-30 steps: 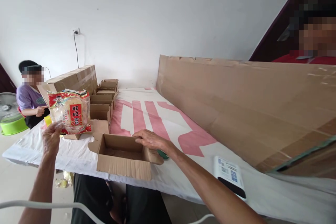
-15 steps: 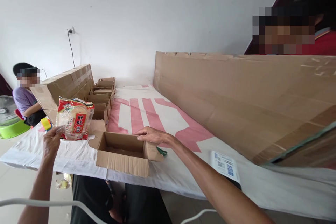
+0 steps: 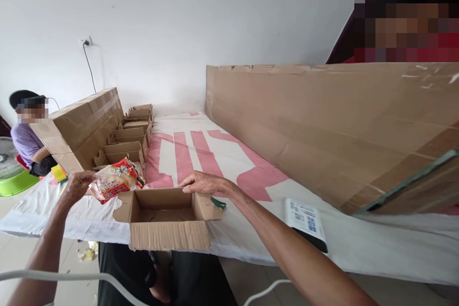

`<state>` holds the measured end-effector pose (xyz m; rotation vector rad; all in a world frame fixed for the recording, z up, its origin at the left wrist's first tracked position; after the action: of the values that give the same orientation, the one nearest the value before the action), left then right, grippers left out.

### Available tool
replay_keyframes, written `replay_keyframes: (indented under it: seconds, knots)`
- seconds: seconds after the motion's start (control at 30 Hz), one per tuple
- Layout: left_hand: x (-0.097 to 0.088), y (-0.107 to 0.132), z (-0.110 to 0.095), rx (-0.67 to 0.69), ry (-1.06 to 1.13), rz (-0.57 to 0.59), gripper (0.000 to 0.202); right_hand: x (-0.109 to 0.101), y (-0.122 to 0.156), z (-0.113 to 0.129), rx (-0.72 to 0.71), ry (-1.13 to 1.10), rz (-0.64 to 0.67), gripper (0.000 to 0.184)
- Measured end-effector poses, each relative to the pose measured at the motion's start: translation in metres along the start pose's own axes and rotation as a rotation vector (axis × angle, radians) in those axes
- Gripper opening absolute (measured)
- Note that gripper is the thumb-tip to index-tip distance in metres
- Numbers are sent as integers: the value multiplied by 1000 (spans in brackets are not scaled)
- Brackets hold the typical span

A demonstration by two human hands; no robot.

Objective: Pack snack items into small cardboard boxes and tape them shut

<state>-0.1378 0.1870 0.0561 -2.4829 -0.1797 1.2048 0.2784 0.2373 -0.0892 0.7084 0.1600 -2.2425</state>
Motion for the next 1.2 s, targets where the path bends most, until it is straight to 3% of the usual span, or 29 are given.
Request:
replay_keyframes:
  seconds: [0.2, 0.33, 0.57, 0.73, 0.87, 0.93, 1.0, 1.1, 1.2]
  knots:
    - [29, -12, 0, 31, -115, 257, 37, -1, -1, -1, 8, -21, 19, 61]
    - [49, -25, 13, 16, -266, 329, 31, -5, 0, 0, 12, -33, -9, 60]
    - [70, -43, 32, -52, -469, 150, 32, -10, 11, -9, -27, -250, -114, 74]
    - [74, -30, 41, -106, -567, -35, 39, -28, 17, -38, -45, -406, -356, 78]
    - [71, -7, 39, -58, -546, -240, 43, -38, 31, -61, 64, -79, -618, 50]
    - [73, 11, 38, -29, -494, -334, 46, -32, 38, -65, 113, 170, -678, 35]
    - [79, 33, 41, -19, -454, -389, 49, -19, 44, -69, 154, 373, -693, 36]
    - [96, 62, 44, 2, -417, -368, 63, 4, 51, -83, 253, 549, -671, 45]
    - [121, 77, 45, 37, -401, -250, 78, 23, 58, -97, 314, 624, -673, 36]
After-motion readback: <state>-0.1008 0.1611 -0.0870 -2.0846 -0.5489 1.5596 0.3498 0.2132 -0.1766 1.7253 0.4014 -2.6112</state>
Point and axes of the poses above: each hand's wrist, its own y-axis away from the middle knuckle, its own x-axis out of the palm, z = x × y, the point moved 9 cm from there along -y, towards the middle knuckle, and after that the axes turned 1 degree about z, right-handed, at the moved point
